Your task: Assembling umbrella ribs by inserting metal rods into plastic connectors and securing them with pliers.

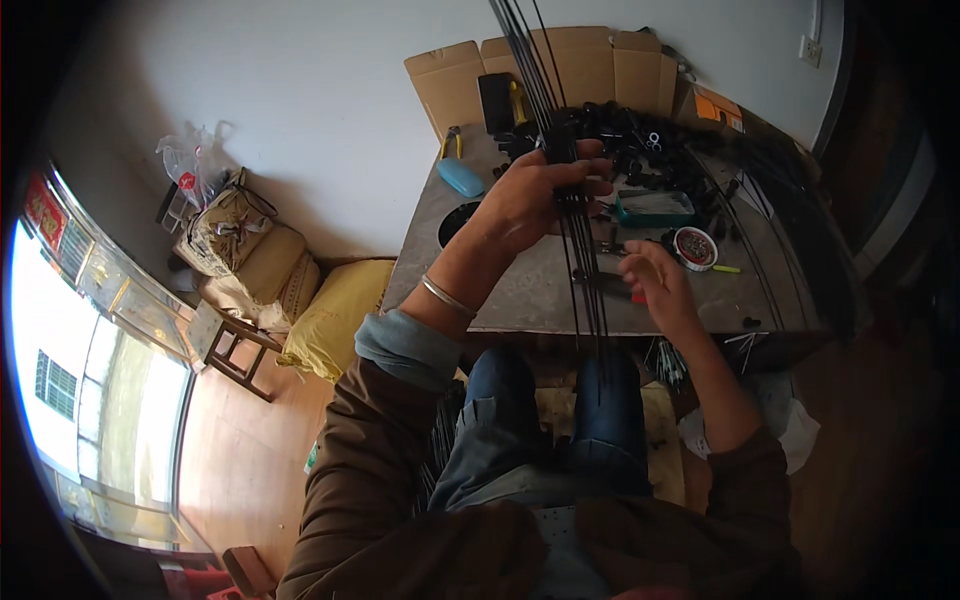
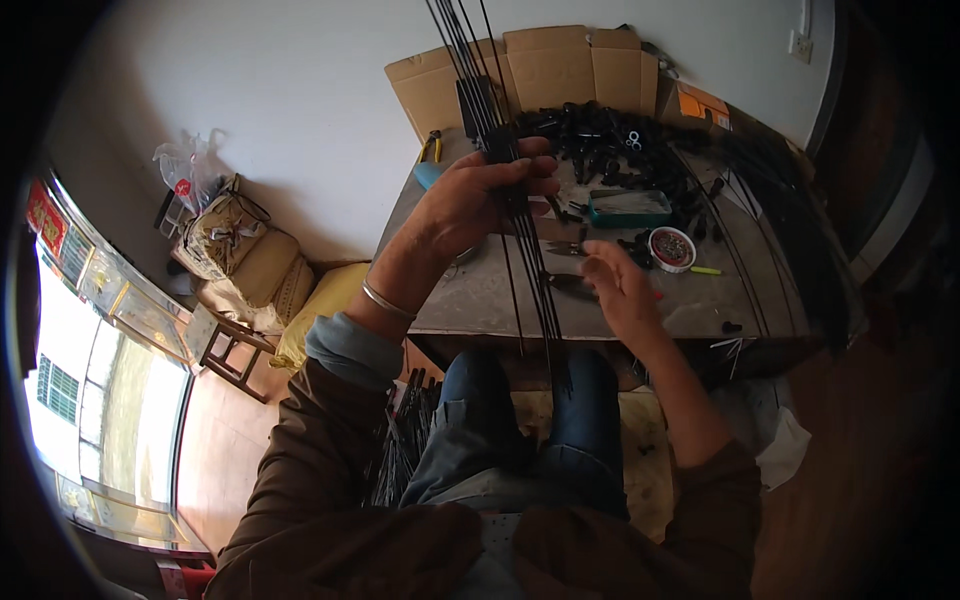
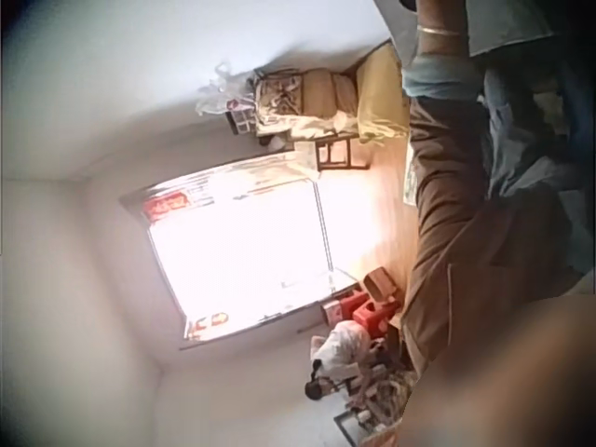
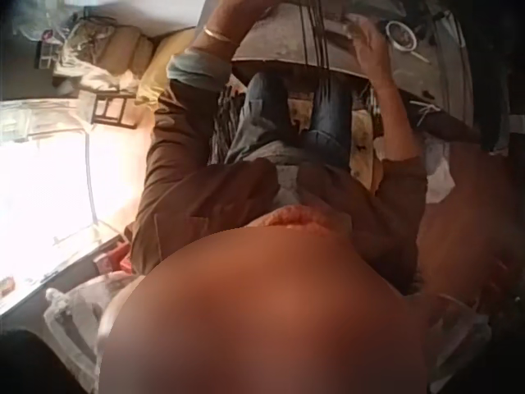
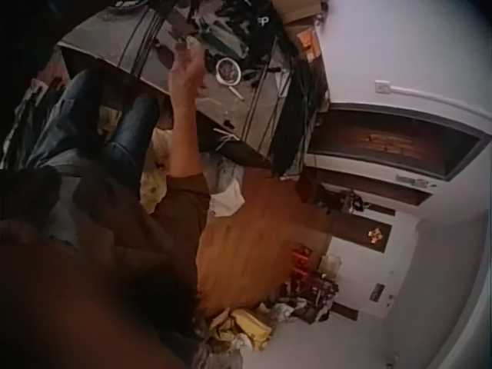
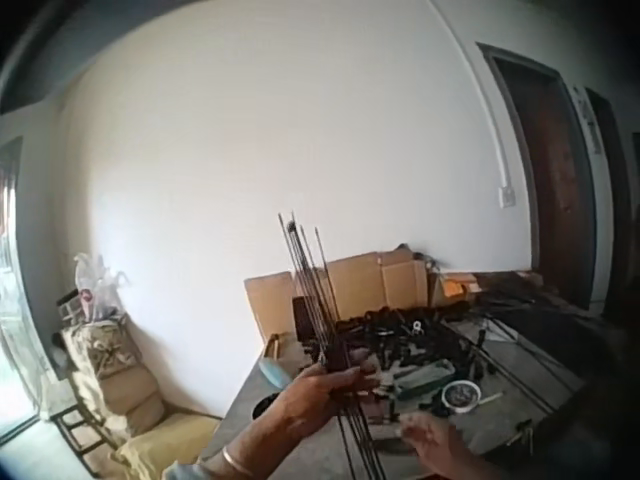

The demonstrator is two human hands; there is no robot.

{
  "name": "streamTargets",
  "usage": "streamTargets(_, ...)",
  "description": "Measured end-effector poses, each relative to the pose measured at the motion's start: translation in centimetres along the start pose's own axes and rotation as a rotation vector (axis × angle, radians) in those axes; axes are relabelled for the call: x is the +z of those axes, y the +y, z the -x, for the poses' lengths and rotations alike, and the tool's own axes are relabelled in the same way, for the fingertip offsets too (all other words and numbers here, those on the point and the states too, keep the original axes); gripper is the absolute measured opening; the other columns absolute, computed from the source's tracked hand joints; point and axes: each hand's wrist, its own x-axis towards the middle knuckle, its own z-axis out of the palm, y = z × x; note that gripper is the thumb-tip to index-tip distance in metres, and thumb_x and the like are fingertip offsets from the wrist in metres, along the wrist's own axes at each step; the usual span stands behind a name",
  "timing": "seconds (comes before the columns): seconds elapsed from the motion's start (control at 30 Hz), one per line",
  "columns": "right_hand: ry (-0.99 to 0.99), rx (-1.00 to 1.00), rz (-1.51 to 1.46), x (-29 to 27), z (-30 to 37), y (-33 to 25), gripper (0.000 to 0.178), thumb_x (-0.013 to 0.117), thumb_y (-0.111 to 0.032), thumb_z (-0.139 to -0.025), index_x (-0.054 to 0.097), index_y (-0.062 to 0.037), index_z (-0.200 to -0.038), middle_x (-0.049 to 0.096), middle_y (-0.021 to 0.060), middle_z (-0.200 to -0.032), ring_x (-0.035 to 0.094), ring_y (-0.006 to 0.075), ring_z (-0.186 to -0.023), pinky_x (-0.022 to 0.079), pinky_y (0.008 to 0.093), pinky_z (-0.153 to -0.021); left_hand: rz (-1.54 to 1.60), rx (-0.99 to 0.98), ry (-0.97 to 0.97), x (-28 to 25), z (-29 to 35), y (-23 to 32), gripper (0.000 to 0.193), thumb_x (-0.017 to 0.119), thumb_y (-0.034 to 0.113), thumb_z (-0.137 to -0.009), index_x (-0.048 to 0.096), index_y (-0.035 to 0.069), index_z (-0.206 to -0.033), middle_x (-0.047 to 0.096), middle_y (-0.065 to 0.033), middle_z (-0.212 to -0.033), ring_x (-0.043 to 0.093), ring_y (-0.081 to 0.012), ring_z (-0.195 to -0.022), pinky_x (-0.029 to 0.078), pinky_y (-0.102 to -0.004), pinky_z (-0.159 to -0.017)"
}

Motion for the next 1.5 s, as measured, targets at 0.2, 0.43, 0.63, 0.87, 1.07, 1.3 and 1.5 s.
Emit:
streamTargets(0.2,0.028,-0.272,0.994,-2.0,2.4,5.9,0.044,0.072,-0.023,-0.075,0.057,-0.0083,-0.113,0.058,0.0069,-0.109,0.049,0.0276,-0.108,0.035,0.0428,-0.091,0.014,-0.106,-0.092,-0.1,0.0,-0.7,0.034,0.047,0.023,-0.099,0.051,-0.005,-0.118,0.063,-0.0134,-0.096,0.067,-0.0258,-0.083,0.057,-0.0379,-0.072)
streamTargets(0.43,0.14,-0.247,0.976,-4.3,0.3,2.9,0.034,0.068,-0.023,-0.082,0.059,-0.0057,-0.11,0.062,0.0078,-0.1,0.057,0.0259,-0.097,0.042,0.0399,-0.084,0.17,-0.073,-0.236,0.6,0.1,-2.0,0.034,0.045,0.019,-0.099,0.046,-0.004,-0.124,0.064,-0.0127,-0.094,0.067,-0.025,-0.086,0.056,-0.037,-0.076)
streamTargets(0.63,-0.317,-0.003,-0.399,2.8,-1.8,-5.7,0.028,0.05,-0.028,-0.097,0.06,-0.0017,-0.098,0.06,0.0035,-0.087,0.056,0.0108,-0.075,0.046,0.0253,-0.067,0.063,0.057,-0.122,0.7,0.0,-3.2,0.04,0.038,0.024,-0.101,0.04,-0.002,-0.132,0.062,-0.0129,-0.104,0.064,-0.0277,-0.098,0.052,-0.0399,-0.089)
streamTargets(0.87,-0.116,0.206,-0.415,2.7,-2.6,-10.4,0.024,0.052,-0.027,-0.095,0.056,-0.0036,-0.091,0.047,-0.0016,-0.059,0.041,0.0046,-0.041,0.035,0.0217,-0.039,0.073,0.046,-0.233,-0.4,0.6,-2.4,0.05,0.035,0.036,-0.102,0.039,-0.003,-0.134,0.057,-0.0179,-0.12,0.059,-0.0276,-0.11,0.05,-0.0395,-0.093)
streamTargets(1.07,0.151,-0.091,-0.488,-2.8,-9.3,-15.3,0.025,0.053,-0.023,-0.095,0.057,-0.0003,-0.104,0.042,-0.0048,-0.063,0.032,0.0015,-0.042,0.026,0.0194,-0.039,0.23,-0.135,-0.12,0.2,0.3,-4.1,0.053,0.031,0.04,-0.101,0.045,-0.006,-0.123,0.063,-0.0197,-0.106,0.064,-0.0333,-0.098,0.053,-0.0428,-0.086)
streamTargets(1.3,0.159,-0.089,-0.069,-4.8,-8.5,-15.9,0.033,0.056,-0.03,-0.092,0.059,0.0028,-0.099,0.051,0.0006,-0.062,0.044,0.0065,-0.041,0.034,0.0214,-0.037,0.282,-0.039,-0.005,1.1,-0.7,-2.8,0.057,0.032,0.046,-0.1,0.047,-0.005,-0.121,0.063,-0.0182,-0.106,0.063,-0.0331,-0.1,0.051,-0.0446,-0.089)
streamTargets(1.5,-0.092,0.218,-0.088,-0.3,-2.3,-12.6,0.022,0.053,-0.024,-0.095,0.054,-0.0038,-0.087,0.055,0.0028,-0.062,0.049,0.0073,-0.041,0.038,0.0216,-0.037,0.17,-0.099,-0.08,2.5,-3.8,-1.4,0.053,0.038,0.043,-0.099,0.048,-0.006,-0.117,0.063,-0.0192,-0.103,0.065,-0.0314,-0.092,0.053,-0.0421,-0.084)
